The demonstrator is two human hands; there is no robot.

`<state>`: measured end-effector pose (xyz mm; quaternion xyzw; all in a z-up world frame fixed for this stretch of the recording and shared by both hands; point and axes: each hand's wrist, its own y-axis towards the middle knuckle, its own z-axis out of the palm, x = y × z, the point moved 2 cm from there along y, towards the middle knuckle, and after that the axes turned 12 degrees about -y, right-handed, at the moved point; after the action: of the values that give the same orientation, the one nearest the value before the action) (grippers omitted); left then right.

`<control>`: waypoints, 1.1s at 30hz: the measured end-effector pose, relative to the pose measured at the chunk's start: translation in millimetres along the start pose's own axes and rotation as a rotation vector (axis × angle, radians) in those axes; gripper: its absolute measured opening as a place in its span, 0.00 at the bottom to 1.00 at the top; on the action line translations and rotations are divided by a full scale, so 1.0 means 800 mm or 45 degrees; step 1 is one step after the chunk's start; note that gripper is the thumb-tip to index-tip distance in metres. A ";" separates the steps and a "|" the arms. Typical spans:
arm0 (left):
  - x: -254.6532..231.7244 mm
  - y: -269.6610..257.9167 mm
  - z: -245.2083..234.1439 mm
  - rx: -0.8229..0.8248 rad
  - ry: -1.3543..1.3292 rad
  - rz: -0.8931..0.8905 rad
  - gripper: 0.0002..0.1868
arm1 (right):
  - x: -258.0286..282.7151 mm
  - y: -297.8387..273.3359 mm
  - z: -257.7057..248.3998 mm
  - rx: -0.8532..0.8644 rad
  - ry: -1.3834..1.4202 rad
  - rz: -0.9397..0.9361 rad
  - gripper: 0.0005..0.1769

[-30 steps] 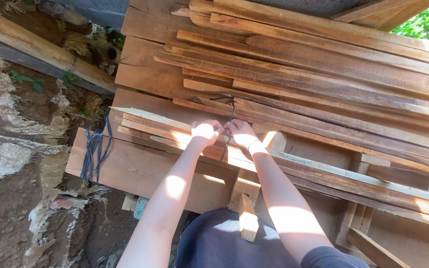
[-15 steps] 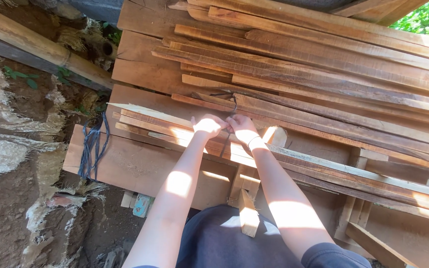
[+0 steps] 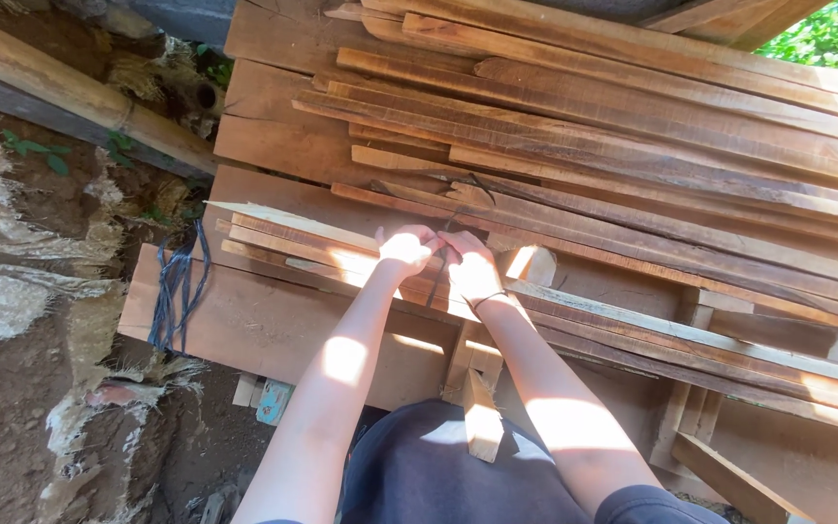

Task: Bundling long wooden slats together using plastic ties.

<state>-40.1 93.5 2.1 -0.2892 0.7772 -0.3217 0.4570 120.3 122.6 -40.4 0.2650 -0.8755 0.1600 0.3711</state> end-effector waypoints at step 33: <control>-0.039 0.015 -0.016 -0.077 0.168 -0.072 0.21 | 0.016 -0.064 -0.051 0.255 -0.711 0.100 0.19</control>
<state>-40.7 127.2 14.2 -0.3031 0.8064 -0.3291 0.3866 165.6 96.5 1.2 0.3000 -0.9331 0.1807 0.0814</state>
